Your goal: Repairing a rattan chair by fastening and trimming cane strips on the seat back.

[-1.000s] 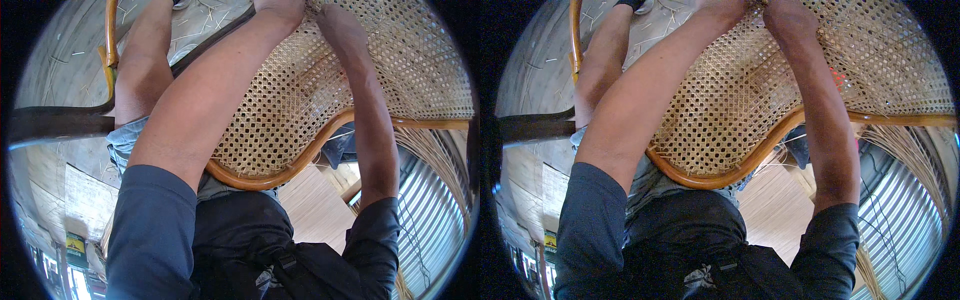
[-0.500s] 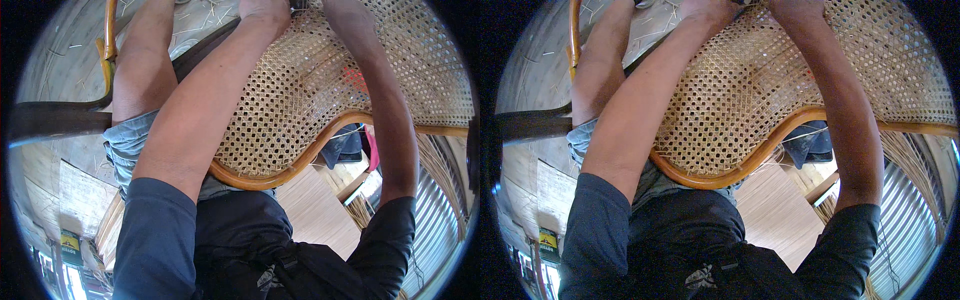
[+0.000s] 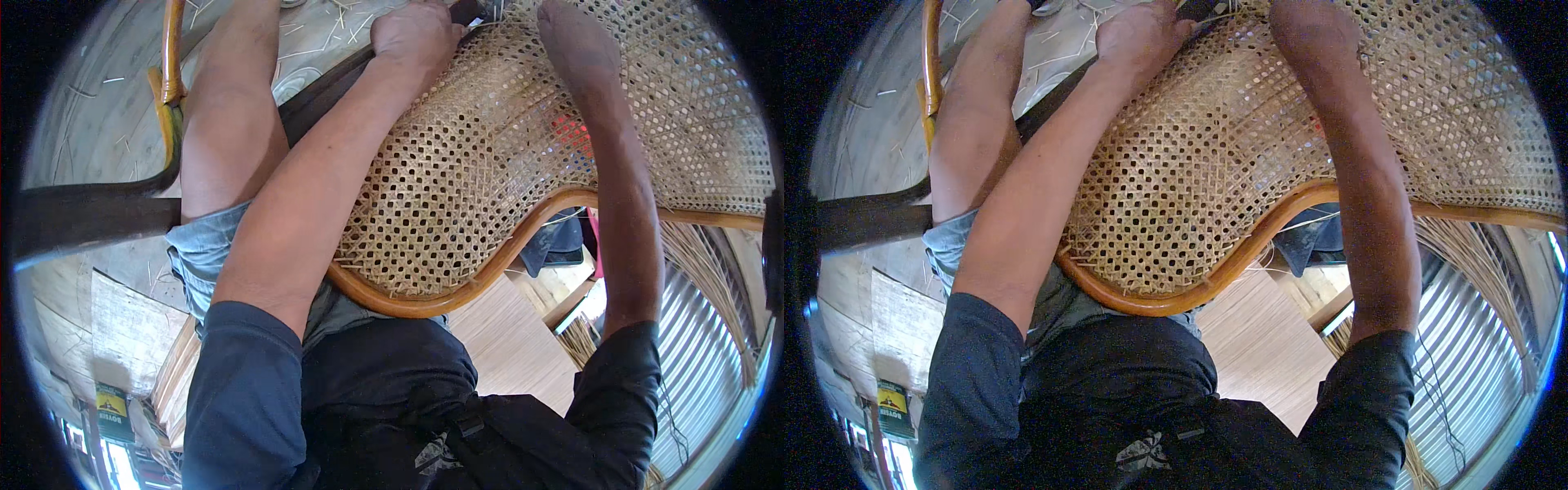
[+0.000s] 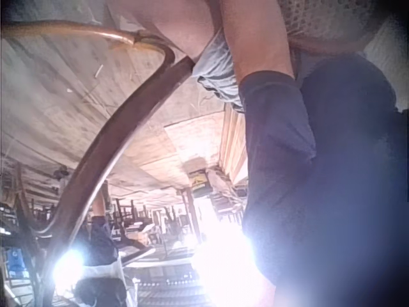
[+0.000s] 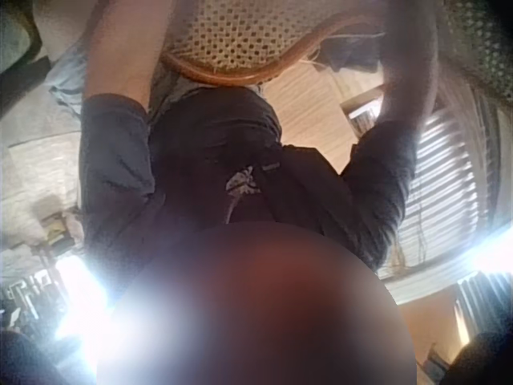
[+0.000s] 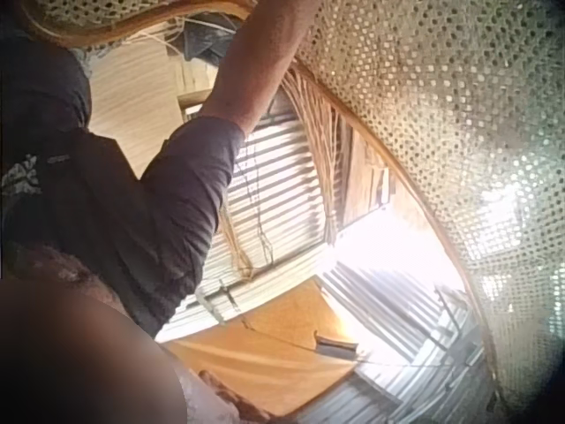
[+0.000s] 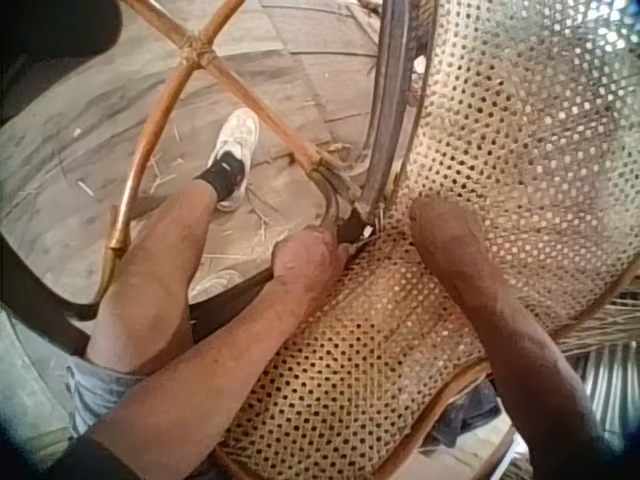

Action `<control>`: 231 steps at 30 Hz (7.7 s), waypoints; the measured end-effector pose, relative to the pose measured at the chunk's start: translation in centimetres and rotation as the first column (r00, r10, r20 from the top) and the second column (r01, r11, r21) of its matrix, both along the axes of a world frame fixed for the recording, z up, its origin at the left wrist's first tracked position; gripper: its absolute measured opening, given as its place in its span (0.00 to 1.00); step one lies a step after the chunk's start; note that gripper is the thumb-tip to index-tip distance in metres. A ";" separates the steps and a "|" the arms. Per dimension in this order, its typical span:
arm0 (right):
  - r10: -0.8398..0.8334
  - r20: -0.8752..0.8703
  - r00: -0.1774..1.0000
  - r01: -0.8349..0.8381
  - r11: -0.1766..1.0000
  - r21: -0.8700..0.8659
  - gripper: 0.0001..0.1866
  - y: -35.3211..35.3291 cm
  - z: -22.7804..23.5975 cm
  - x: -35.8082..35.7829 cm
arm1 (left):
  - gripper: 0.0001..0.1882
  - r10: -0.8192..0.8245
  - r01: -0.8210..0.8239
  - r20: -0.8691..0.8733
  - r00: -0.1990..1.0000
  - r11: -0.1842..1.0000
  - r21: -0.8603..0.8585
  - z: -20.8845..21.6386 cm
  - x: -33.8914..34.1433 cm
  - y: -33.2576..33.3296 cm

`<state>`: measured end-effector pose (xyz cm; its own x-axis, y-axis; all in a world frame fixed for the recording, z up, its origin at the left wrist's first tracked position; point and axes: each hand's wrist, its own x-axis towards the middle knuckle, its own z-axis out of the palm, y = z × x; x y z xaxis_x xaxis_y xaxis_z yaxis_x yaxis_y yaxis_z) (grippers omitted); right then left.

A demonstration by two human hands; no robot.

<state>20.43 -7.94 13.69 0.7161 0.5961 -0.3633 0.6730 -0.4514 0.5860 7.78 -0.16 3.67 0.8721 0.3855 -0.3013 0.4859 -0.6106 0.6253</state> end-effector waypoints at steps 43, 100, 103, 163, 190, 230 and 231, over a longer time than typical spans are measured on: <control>0.024 -0.147 0.989 0.101 0.616 0.781 0.12 -7.8 -3.3 -3.8 | 0.12 0.198 -0.058 0.051 0.979 0.509 -0.859 2.3 4.8 0.3; 0.287 -0.237 0.928 -0.206 0.926 0.316 0.08 -1.4 -0.1 -0.9 | 0.11 0.060 -0.263 0.662 0.747 0.941 0.211 -1.8 3.1 -2.8; 0.331 -0.202 0.922 -0.268 0.921 0.283 0.09 -2.3 -0.7 0.2 | 0.07 0.036 -0.116 0.581 0.813 0.988 0.101 -2.7 4.4 -2.5; -0.096 -0.123 0.988 0.087 0.993 -0.077 0.11 3.1 -1.4 1.0 | 0.21 0.097 -0.044 0.137 0.986 0.938 -0.345 1.9 0.7 2.3; -0.345 -0.663 0.664 0.610 -0.263 0.748 0.06 -24.5 5.5 -19.8 | 0.20 -0.132 0.158 0.236 0.963 0.983 -0.094 -1.8 -0.7 1.5; -0.596 -0.770 0.229 0.925 -0.112 0.362 0.22 -37.5 -6.2 -44.5 | 0.15 0.241 -0.231 0.057 0.969 0.962 -0.144 -3.6 -10.7 -0.2; -0.710 -0.699 0.088 0.946 -0.160 0.282 0.23 -38.4 -6.0 -44.5 | 0.15 0.253 -0.252 0.002 0.968 0.966 -0.048 -3.9 -11.1 -0.2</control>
<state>-24.11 -46.33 7.64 0.7403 -0.3544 -0.5712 -0.5503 -0.8076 -0.2122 -3.27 -0.32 -0.26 0.7508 0.5792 -0.3175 0.6155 -0.4389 0.6547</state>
